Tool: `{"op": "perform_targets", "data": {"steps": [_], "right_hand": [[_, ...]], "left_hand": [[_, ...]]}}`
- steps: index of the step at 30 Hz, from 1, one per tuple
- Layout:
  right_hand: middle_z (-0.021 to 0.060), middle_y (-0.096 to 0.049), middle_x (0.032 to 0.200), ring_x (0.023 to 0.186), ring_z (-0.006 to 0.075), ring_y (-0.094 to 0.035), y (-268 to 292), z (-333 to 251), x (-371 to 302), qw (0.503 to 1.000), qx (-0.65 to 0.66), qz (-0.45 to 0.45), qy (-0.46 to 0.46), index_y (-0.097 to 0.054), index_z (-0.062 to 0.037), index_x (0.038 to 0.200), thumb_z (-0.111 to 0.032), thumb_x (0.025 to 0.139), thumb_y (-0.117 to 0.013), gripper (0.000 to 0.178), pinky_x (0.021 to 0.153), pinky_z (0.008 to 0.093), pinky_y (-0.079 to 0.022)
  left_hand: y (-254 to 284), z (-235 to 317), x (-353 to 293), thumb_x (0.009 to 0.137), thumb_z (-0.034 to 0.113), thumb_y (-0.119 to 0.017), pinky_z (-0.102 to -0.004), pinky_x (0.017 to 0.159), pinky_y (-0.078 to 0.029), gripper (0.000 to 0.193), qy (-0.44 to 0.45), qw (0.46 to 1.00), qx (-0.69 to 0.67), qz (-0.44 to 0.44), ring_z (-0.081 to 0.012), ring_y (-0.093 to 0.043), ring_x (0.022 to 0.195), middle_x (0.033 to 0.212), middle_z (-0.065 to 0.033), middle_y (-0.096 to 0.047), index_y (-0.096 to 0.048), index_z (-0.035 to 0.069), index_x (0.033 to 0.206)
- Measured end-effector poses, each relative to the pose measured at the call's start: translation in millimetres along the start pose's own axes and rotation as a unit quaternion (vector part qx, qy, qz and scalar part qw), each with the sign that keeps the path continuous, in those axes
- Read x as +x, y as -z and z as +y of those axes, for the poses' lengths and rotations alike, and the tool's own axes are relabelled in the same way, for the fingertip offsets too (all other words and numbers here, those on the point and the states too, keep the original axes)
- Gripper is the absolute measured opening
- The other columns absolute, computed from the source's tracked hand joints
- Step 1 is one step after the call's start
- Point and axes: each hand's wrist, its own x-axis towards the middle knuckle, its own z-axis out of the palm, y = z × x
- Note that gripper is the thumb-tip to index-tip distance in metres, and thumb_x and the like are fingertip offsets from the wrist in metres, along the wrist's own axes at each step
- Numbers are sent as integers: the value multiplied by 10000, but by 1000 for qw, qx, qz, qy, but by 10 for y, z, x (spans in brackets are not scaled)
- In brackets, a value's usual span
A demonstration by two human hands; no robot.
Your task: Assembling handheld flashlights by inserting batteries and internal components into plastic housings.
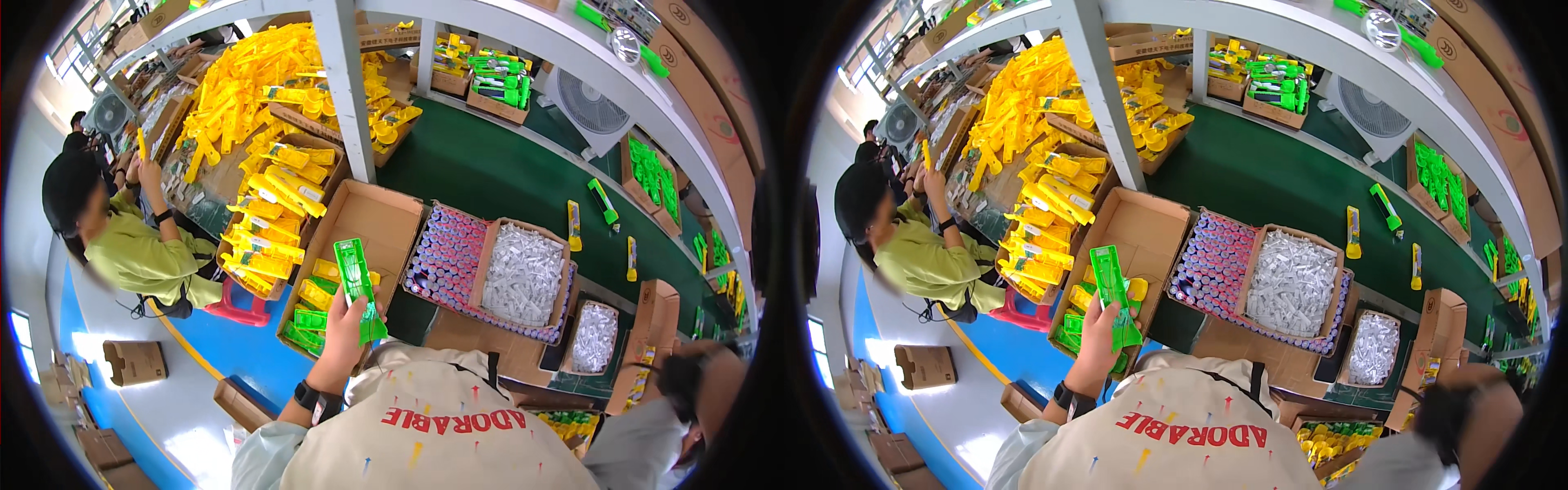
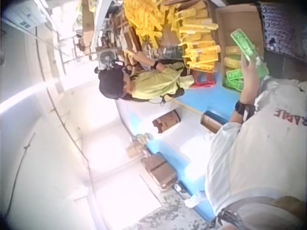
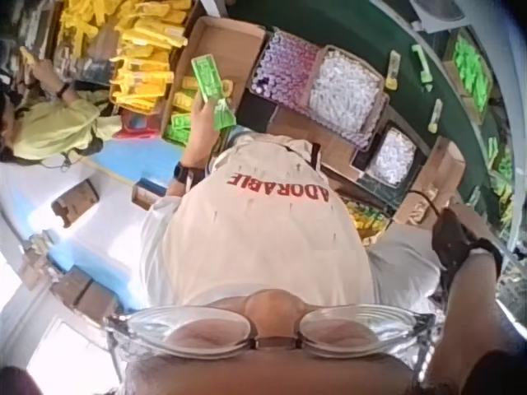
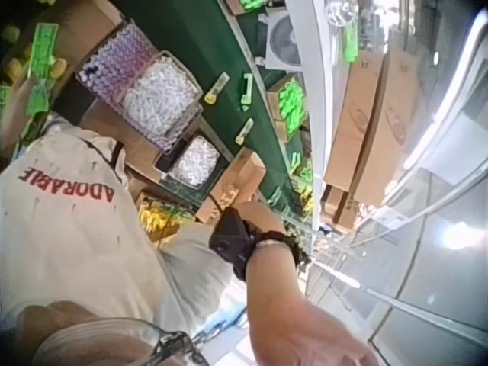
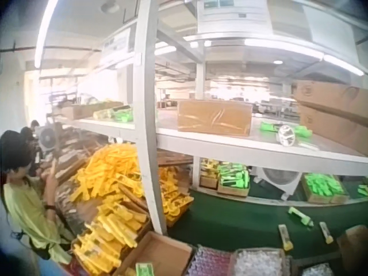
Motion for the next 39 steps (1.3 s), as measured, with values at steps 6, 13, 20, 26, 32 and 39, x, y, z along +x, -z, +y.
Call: {"op": "perform_targets", "data": {"steps": [6,13,20,26,32,39], "right_hand": [[91,-560,923,866,197,-540,-1546,841,-1606,869,78,-402,-278,-564,-26,947,-48,807,-504,154,783,306,-424],[114,-562,795,770,277,-557,-2106,1623,-2966,829,-125,-538,-90,-576,-36,808,-125,740,-556,114,669,386,-453],[134,-574,679,676,297,-580,-2139,1724,-2988,741,-194,-643,-18,-594,-53,670,-136,719,-487,143,596,414,-465],[139,-615,801,763,285,-587,-2141,1737,-2705,630,-166,-759,2,-642,-125,827,-176,723,-507,178,682,394,-472],[147,-578,1018,891,344,-554,-2230,2208,-2928,554,-91,-817,-131,-555,-210,1104,-185,743,-515,365,731,420,-458],[169,-590,954,866,337,-554,-2190,2154,-2922,640,-80,-756,-112,-594,-158,1016,-244,757,-533,279,782,440,-415]], "left_hand": [[141,8,-96,853,66,-413,-309,641,-487,324,5,999,-12,29,-151,-526,773,1021,-90,-517,-380,49,1175],[275,59,-232,849,52,-422,-306,648,-498,306,-18,997,-43,63,-154,-533,802,1029,-100,-518,-388,34,1152],[371,-15,-386,846,47,-433,-324,618,-506,304,-24,996,-23,87,-175,-546,784,1006,-106,-527,-392,36,1147],[439,-119,-443,852,63,-435,-328,672,-502,345,-20,998,-16,61,-175,-540,828,1040,-107,-527,-376,45,1191],[381,-69,-425,854,74,-439,-316,691,-497,353,-38,998,-13,46,-169,-538,839,1046,-103,-532,-375,47,1200],[362,-38,-475,849,78,-434,-318,673,-497,314,-48,996,-26,64,-171,-542,831,1032,-96,-534,-399,42,1159]]}}
